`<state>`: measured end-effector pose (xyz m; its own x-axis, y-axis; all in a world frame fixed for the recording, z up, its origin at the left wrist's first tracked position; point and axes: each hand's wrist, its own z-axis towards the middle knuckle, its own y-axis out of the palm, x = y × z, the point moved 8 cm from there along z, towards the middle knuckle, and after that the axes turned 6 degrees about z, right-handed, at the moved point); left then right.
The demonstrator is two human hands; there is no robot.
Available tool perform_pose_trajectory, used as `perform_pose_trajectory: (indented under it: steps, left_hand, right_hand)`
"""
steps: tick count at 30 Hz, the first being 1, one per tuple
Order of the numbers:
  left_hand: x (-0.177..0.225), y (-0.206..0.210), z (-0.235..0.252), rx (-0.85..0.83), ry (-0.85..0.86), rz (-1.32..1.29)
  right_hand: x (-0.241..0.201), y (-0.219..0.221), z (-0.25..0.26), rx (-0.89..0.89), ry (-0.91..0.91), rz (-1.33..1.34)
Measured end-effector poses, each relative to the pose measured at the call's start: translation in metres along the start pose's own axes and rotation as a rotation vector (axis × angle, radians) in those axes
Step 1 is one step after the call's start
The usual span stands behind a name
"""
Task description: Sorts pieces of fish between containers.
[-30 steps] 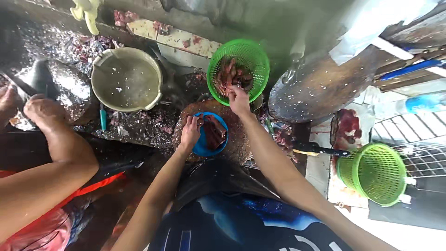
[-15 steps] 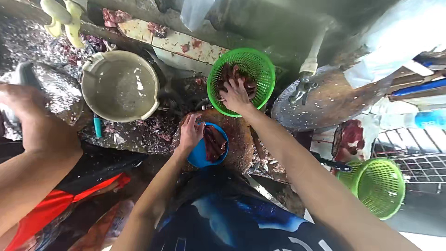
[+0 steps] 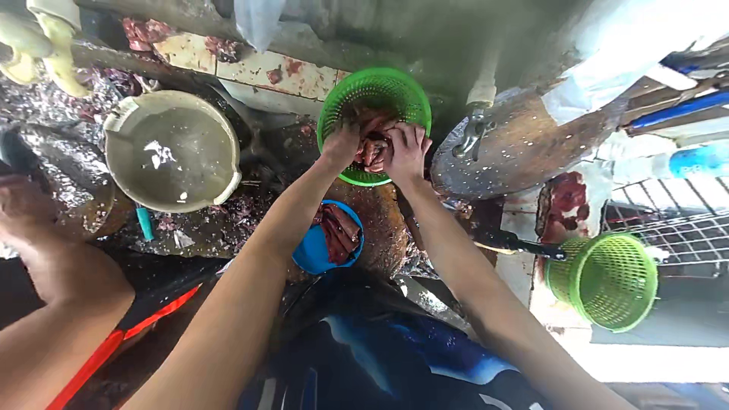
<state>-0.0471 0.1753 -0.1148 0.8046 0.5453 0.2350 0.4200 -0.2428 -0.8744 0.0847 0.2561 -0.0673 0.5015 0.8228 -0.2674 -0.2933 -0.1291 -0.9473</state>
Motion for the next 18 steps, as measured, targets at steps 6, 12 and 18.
perform_pose_trajectory:
  steps: [6, 12, 18]
  left_hand:
    - [-0.001, 0.013, 0.004, -0.109, 0.102, 0.011]
    - [-0.009, -0.013, -0.01, -0.058, 0.116, 0.11]
    - [-0.047, -0.074, -0.1, 0.282, 0.169, -0.354]
  right_hand:
    - [-0.049, 0.045, -0.004, -0.3, -0.189, 0.2]
    - [-0.059, 0.035, -0.013, 0.045, -0.201, 0.262]
    - [-0.055, 0.069, -0.03, -0.296, 0.023, 0.116]
